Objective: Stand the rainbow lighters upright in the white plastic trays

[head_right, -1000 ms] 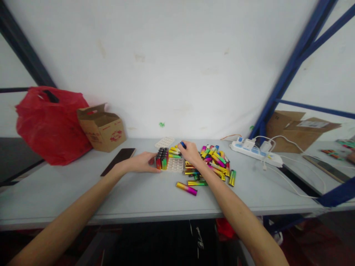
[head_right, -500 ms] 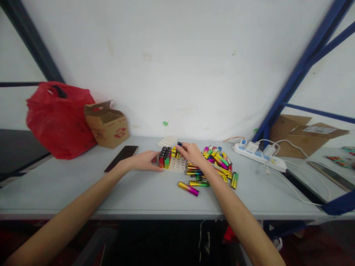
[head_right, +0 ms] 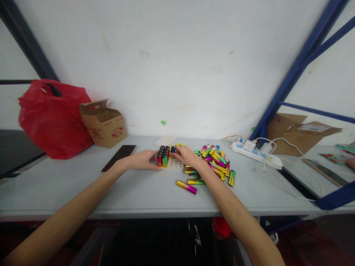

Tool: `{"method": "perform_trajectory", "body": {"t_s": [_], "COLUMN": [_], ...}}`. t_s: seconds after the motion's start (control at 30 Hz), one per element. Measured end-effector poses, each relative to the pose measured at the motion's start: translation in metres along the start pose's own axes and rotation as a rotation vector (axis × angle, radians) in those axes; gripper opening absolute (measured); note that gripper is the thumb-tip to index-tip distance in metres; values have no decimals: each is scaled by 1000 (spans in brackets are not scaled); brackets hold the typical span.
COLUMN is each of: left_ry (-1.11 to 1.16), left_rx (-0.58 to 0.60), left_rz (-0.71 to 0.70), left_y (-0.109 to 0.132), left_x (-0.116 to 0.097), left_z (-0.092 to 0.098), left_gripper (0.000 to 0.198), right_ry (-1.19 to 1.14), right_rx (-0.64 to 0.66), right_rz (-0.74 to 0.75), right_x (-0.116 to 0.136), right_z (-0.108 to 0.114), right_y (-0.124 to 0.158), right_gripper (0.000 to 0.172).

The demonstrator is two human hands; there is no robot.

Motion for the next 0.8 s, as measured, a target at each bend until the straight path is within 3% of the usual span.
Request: {"method": "perform_trajectory", "body": {"t_s": [0.27, 0.4, 0.5, 0.6, 0.8], "left_ry": [-7, -6, -11, -28, -51], "left_rx": [1, -1, 9, 21, 75], "left_rz": [1, 5, 3, 6, 72], "left_y": [-1, 0, -1, -1, 2], "left_x": [2, 0, -1, 0, 9], "left_z": [-1, 0, 1, 1, 4], "left_gripper": [67, 65, 65, 67, 75], "right_ry": [105, -42, -87, 27, 122], "right_rx": [62, 74, -29, -162, -97], "right_rz": [-1, -14, -39, -48, 45], "right_x": [-2, -4, -21, -42, -43], "right_z": [-9, 3, 24, 38, 17], "right_y": [-1, 3, 4, 3, 4], "right_gripper": [16, 24, 27, 20, 14]}}
Point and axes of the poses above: each hand's wrist, its own y-axis away from the middle knuckle, its own z-axis out of the back of the hand, x = y × z, the point moved 7 cm from there along -y, towards the middle knuckle, and after that the axes turned 13 degrees about -x, right-handed, at the moved point
